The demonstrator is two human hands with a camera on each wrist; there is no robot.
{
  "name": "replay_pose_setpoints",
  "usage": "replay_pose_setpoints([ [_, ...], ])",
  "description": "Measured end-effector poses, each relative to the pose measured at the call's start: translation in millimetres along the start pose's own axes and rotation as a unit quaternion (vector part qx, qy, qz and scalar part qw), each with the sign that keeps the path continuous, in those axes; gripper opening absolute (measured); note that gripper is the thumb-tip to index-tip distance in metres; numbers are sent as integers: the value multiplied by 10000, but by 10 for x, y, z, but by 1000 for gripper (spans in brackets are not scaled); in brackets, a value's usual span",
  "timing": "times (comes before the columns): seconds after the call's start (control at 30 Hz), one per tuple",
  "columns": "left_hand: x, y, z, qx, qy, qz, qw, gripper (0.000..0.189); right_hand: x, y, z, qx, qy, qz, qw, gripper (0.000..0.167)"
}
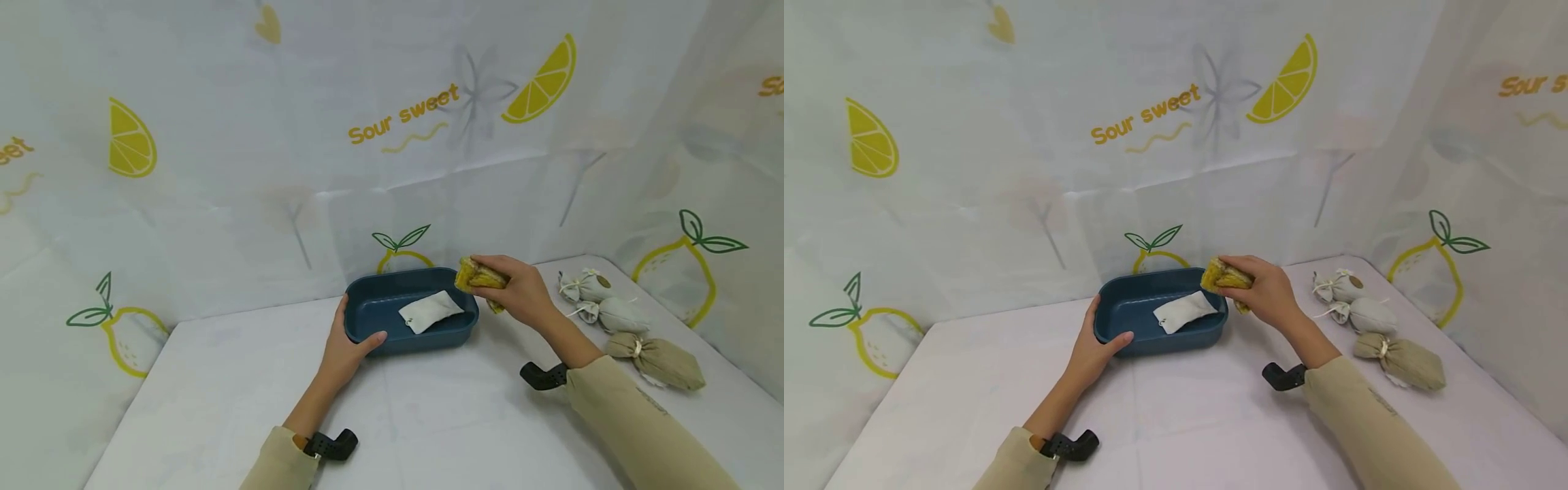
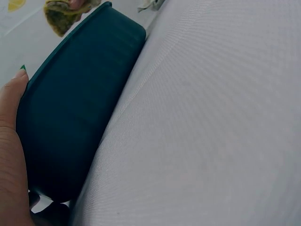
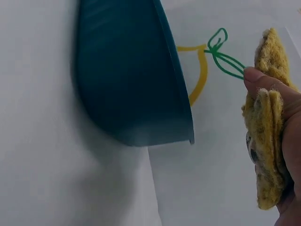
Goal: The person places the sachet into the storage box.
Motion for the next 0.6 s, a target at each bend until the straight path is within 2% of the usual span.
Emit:
replay_pose_setpoints([
  [0.3, -15, 11, 3, 1, -68, -1, 10000, 109, 377, -223, 264, 418, 488, -71, 9979, 61],
  [0.6, -5, 0, -1, 6, 17, 22, 10000, 107, 504, -652, 411, 1162, 614, -203, 9911, 58],
])
Point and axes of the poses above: each hand's wrist, its own z-axis towards the middle knuckle, its own y-axis out of the back of the hand, x = y × z, the point moved 8 cm from there along z, towards the middle knuckle, and after that the axes turned 11 degrees about -z, right-handed, at the moved point
